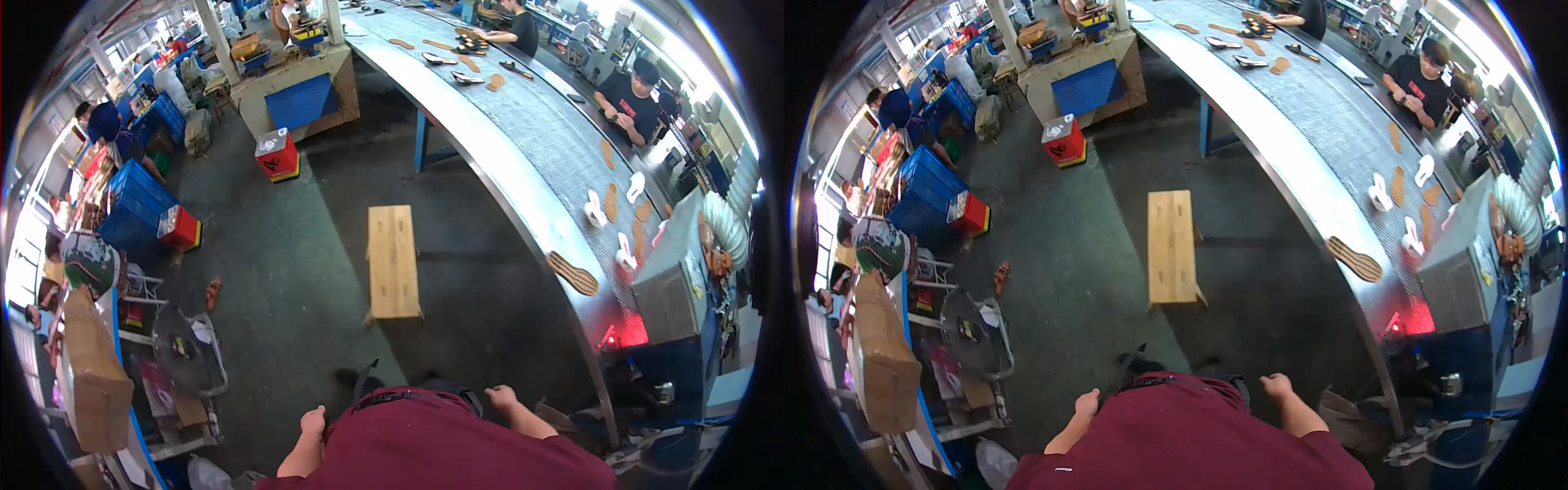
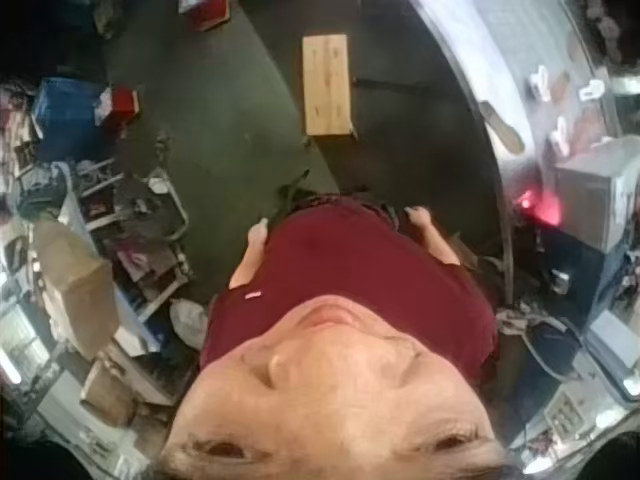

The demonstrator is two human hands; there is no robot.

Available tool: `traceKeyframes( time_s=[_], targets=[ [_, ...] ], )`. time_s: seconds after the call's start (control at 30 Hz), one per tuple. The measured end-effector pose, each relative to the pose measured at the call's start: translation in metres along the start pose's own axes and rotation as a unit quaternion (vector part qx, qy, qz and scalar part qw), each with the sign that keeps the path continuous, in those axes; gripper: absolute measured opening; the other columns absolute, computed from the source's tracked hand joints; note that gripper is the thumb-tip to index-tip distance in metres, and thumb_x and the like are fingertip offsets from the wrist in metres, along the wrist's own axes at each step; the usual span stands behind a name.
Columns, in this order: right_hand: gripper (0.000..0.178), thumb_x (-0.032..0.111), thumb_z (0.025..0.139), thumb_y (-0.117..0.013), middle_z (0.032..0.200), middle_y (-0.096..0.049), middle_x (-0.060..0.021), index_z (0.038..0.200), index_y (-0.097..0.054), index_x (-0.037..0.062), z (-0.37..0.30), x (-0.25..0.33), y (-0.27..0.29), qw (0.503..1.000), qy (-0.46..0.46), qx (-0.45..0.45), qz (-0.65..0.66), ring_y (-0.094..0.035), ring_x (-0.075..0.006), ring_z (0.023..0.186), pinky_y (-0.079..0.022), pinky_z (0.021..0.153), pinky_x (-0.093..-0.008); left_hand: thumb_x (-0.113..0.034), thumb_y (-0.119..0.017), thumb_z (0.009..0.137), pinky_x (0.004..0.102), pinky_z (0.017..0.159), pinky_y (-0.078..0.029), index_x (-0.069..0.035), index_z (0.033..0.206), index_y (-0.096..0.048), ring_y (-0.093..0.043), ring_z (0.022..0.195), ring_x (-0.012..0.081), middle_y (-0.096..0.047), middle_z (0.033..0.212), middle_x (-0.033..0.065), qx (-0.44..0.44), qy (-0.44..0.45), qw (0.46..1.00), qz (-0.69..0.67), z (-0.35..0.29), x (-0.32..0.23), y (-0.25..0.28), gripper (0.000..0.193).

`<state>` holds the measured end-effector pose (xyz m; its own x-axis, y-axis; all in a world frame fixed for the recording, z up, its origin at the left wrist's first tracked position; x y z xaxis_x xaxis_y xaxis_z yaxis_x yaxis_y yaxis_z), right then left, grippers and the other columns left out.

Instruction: The recorder is assembling sandals by placing insoles into sandal uppers on a conveyor belt.

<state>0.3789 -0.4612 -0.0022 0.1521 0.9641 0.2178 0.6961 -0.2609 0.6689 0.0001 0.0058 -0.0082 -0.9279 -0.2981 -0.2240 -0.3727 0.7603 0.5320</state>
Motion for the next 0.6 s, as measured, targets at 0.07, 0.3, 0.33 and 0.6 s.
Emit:
traceKeyframes(
  time_s=[0.07, 0.3, 0.33, 0.6],
  targets=[
    [0.045, 0.039, 0.084, -0.069, 0.101, -0.073, -0.0191, 0.104, -0.073, -0.0009, -0.01, 0.014, 0.008, 0.997, -0.062, 0.015, 0.037, -0.069, -0.0297, 0.099, -0.053, 0.09, -0.0387, -0.049, -0.058, 0.091, 0.0419, 0.093, -0.047, 0.001, 0.111, -0.07, -0.065, 0.107, 0.0313, -0.069, 0.114, 0.0205, -0.01, 0.029, 0.999, -0.016, 0.026, 0.037, 0.029, 0.055],
    [0.047, 0.038, 0.084, -0.067, 0.11, -0.069, -0.0234, 0.109, -0.07, -0.0017, 0.062, 0.333, -0.04, 0.99, -0.072, -0.05, 0.106, -0.066, -0.0339, 0.107, -0.052, 0.091, -0.0416, -0.039, -0.063, 0.091, 0.036, 0.05, -0.039, -0.004, 0.084, -0.064, -0.052, 0.057, 0.0194, -0.058, 0.071, 0.0066, -0.015, 0.066, 0.984, -0.165, 0.228, -0.128, 0.247, 0.036],
    [0.05, 0.039, 0.084, -0.068, 0.112, -0.069, -0.0233, 0.112, -0.069, -0.0025, 0.059, 0.341, -0.058, 0.992, -0.084, -0.019, 0.095, -0.065, -0.0344, 0.109, -0.051, 0.093, -0.0411, -0.037, -0.062, 0.092, 0.0336, 0.046, -0.034, -0.008, 0.081, -0.061, -0.046, 0.051, 0.0168, -0.051, 0.065, 0.003, -0.017, 0.088, 0.982, -0.169, 0.239, -0.146, 0.266, 0.031],
    [0.053, 0.043, 0.086, -0.064, 0.114, -0.068, -0.0228, 0.109, -0.07, -0.0033, 0.09, 0.468, -0.089, 0.969, -0.034, 0.202, -0.14, -0.064, -0.0379, 0.11, -0.05, 0.093, -0.0413, -0.039, -0.061, 0.092, 0.0325, 0.04, -0.036, -0.006, 0.083, -0.062, -0.049, 0.046, 0.0164, -0.057, 0.07, 0.0034, -0.007, 0.068, 0.971, -0.227, 0.362, -0.319, 0.356, 0.034]
  ],
)
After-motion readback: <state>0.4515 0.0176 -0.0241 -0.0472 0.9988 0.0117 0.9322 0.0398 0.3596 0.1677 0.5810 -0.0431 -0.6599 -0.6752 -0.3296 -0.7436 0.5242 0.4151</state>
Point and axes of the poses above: each hand's wrist, its own z-axis towards the middle knuckle, its own y-axis out of the back of the hand, x = y × z, the point moved 1 cm from there along z, towards the middle knuckle
